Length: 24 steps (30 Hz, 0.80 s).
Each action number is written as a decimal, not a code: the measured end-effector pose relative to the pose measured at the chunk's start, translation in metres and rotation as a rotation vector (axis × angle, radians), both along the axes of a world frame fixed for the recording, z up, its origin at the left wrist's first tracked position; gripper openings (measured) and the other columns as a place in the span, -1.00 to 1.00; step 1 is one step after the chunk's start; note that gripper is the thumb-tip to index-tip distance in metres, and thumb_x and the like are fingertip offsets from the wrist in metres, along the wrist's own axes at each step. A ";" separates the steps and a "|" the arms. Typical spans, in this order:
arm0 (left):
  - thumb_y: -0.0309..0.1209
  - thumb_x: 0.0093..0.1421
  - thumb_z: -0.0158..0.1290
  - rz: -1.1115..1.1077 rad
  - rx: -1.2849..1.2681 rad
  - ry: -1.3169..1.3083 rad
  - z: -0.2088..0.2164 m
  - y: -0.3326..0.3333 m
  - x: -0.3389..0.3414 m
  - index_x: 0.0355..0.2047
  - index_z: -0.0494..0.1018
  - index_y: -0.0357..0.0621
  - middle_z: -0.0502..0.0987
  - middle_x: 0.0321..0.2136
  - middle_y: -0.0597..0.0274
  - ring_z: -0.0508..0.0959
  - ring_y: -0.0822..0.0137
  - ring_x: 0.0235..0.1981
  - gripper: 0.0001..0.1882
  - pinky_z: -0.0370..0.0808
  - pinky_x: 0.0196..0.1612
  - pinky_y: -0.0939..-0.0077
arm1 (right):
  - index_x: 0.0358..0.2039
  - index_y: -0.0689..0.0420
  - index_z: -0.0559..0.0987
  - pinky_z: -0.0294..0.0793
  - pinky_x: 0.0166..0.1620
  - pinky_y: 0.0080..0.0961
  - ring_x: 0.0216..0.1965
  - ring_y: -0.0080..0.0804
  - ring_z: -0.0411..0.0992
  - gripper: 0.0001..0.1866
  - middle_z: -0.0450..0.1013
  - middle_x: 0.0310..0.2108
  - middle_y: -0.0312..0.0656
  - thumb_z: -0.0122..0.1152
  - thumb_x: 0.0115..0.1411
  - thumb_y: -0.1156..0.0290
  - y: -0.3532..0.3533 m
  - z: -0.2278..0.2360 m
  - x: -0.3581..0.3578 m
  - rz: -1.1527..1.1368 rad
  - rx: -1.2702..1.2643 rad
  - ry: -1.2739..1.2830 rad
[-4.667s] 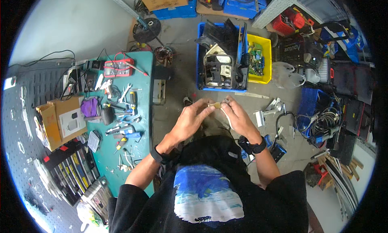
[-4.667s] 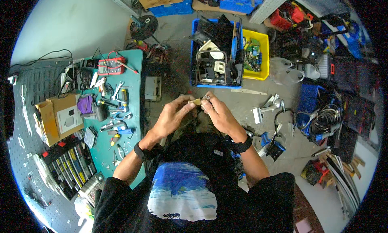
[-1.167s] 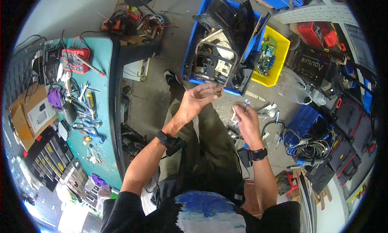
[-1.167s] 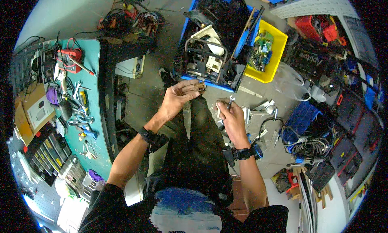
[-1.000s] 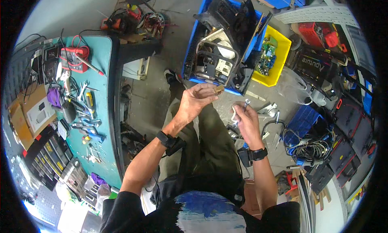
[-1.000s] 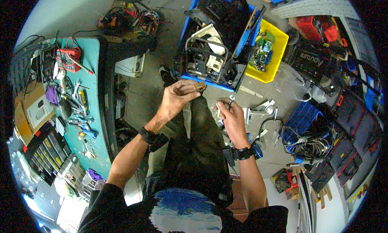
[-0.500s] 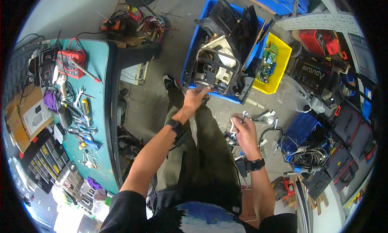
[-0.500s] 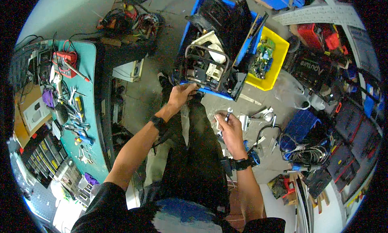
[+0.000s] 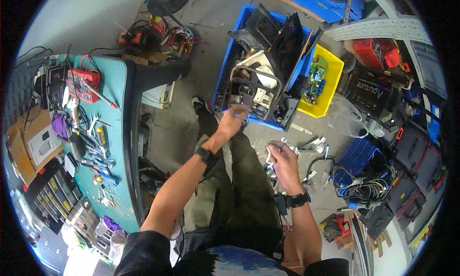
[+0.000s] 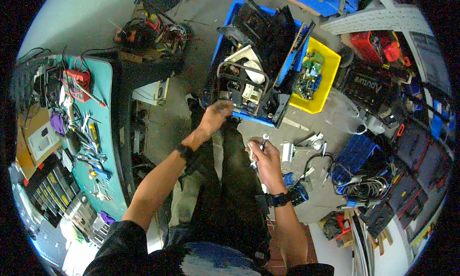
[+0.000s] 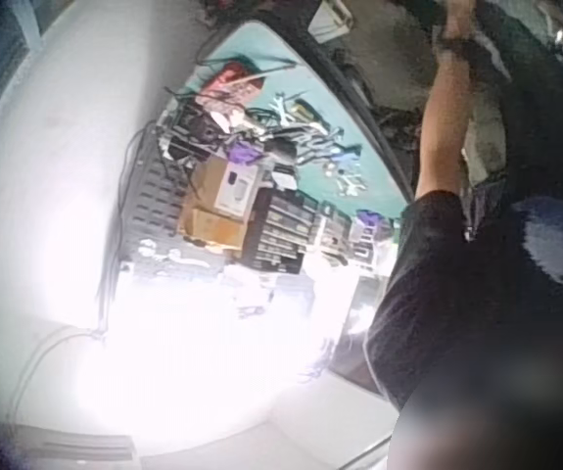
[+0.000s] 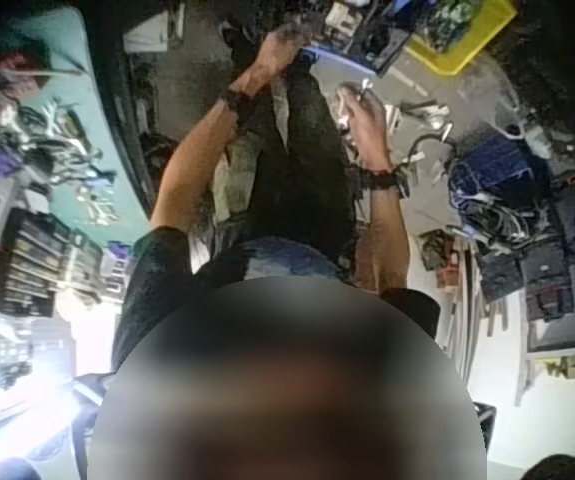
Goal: Assembling and adjusting small mechanical and plastic components using pliers and a wrench on a workbench and lap.
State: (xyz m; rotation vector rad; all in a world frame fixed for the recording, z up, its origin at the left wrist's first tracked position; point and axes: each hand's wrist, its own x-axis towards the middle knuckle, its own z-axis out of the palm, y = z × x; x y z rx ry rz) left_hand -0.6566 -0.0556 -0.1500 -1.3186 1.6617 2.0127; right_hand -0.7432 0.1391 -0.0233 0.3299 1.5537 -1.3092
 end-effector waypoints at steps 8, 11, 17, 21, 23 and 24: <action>-0.48 0.35 0.05 0.043 0.255 0.229 0.107 0.032 0.014 0.03 0.47 -0.31 0.55 -0.05 0.22 0.52 0.39 -0.02 -0.73 0.44 0.12 0.46 | -0.10 0.28 0.57 0.25 -0.32 -0.69 -0.38 -0.69 0.32 -0.76 0.52 -0.30 -0.30 0.21 0.33 0.39 -0.027 0.010 -0.007 -0.167 -0.115 -0.129; -0.52 0.31 0.10 0.154 0.287 0.335 0.121 0.038 0.007 0.02 0.48 -0.29 0.55 -0.06 0.20 0.52 0.39 -0.01 -0.72 0.46 0.13 0.44 | -0.10 0.26 0.58 0.26 -0.30 -0.68 -0.30 -0.69 0.38 -0.77 0.52 -0.27 -0.33 0.21 0.33 0.39 -0.025 0.006 -0.010 -0.149 -0.141 -0.117; -0.52 0.27 0.15 -0.068 -0.176 0.356 0.127 0.024 0.003 -0.07 0.60 -0.24 0.58 -0.14 0.15 0.55 0.38 -0.09 -0.77 0.51 0.04 0.49 | -0.11 0.25 0.60 0.26 -0.30 -0.67 -0.32 -0.71 0.37 -0.78 0.54 -0.24 -0.35 0.24 0.31 0.39 -0.033 0.010 -0.019 -0.119 -0.161 -0.131; -0.51 0.26 0.16 0.091 -0.015 0.377 0.119 0.024 0.006 -0.08 0.61 -0.24 0.58 -0.15 0.16 0.55 0.41 -0.11 -0.78 0.52 -0.01 0.52 | -0.09 0.24 0.60 0.25 -0.31 -0.70 -0.37 -0.72 0.35 -0.77 0.55 -0.22 -0.34 0.26 0.29 0.41 -0.032 0.008 -0.027 0.032 -0.225 -0.114; -0.44 0.22 0.22 0.146 0.062 0.362 0.117 0.021 0.008 -0.08 0.63 -0.19 0.63 -0.14 0.16 0.56 0.39 -0.09 -0.74 0.49 0.03 0.48 | -0.09 0.25 0.59 0.24 -0.34 -0.71 -0.39 -0.72 0.35 -0.77 0.55 -0.23 -0.33 0.25 0.29 0.43 -0.035 0.011 -0.029 0.086 -0.209 -0.087; -0.44 0.22 0.22 0.147 0.062 0.363 0.117 0.020 0.008 -0.08 0.63 -0.19 0.63 -0.14 0.16 0.56 0.39 -0.09 -0.74 0.49 0.03 0.48 | -0.08 0.25 0.57 0.23 -0.36 -0.72 -0.41 -0.71 0.34 -0.77 0.55 -0.23 -0.33 0.25 0.28 0.45 -0.035 0.012 -0.030 0.137 -0.191 -0.060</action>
